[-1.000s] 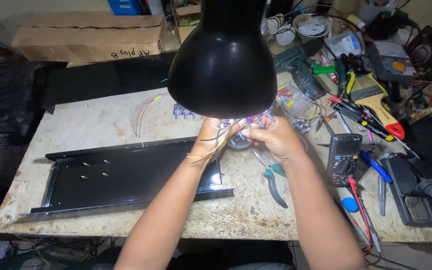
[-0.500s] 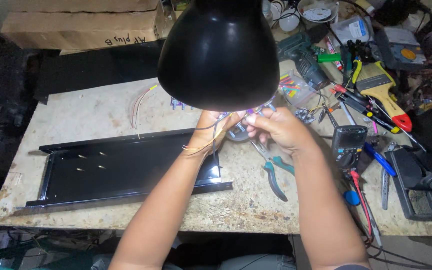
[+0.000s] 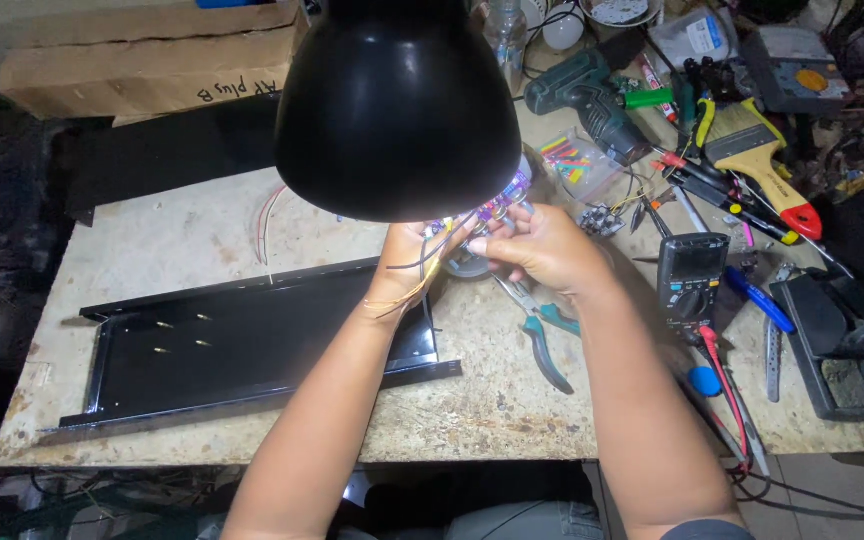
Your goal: Repairing an electronic device by cutting wires and installing a circuit board into a metal chassis.
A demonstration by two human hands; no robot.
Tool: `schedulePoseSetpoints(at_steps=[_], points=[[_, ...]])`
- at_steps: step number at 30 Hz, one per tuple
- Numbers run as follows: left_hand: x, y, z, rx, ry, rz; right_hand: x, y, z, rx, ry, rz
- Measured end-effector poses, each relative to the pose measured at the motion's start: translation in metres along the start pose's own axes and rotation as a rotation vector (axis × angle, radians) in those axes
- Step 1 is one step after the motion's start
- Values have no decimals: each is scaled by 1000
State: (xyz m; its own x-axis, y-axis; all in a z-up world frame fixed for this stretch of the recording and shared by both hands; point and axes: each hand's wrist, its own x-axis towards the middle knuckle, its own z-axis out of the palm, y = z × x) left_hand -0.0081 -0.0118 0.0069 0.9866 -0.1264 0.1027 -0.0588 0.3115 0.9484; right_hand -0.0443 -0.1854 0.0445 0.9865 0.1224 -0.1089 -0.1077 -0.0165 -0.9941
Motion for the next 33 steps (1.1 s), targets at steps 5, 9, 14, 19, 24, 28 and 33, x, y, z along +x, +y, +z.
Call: schedulePoseSetpoints(at_steps=[5,9,14,19,24,28,33], points=[[-1,2,1,-10,8,16,1,-2,-6,7,-64,55],[0,2,1,-43,11,-15,6,4,-4,71,-78,90],[8,-27,-10,-78,5,-25,14,18,-5,165,-26,72],[4,-13,-5,-92,-5,-30,12,14,-4,164,-29,72],[4,-6,-1,-133,-13,-18,6,4,-2,142,-81,96],[1,-6,1,-154,-37,-29,12,15,-3,170,-58,97],[-4,4,6,-31,-17,-57,20,35,-7,210,38,41]])
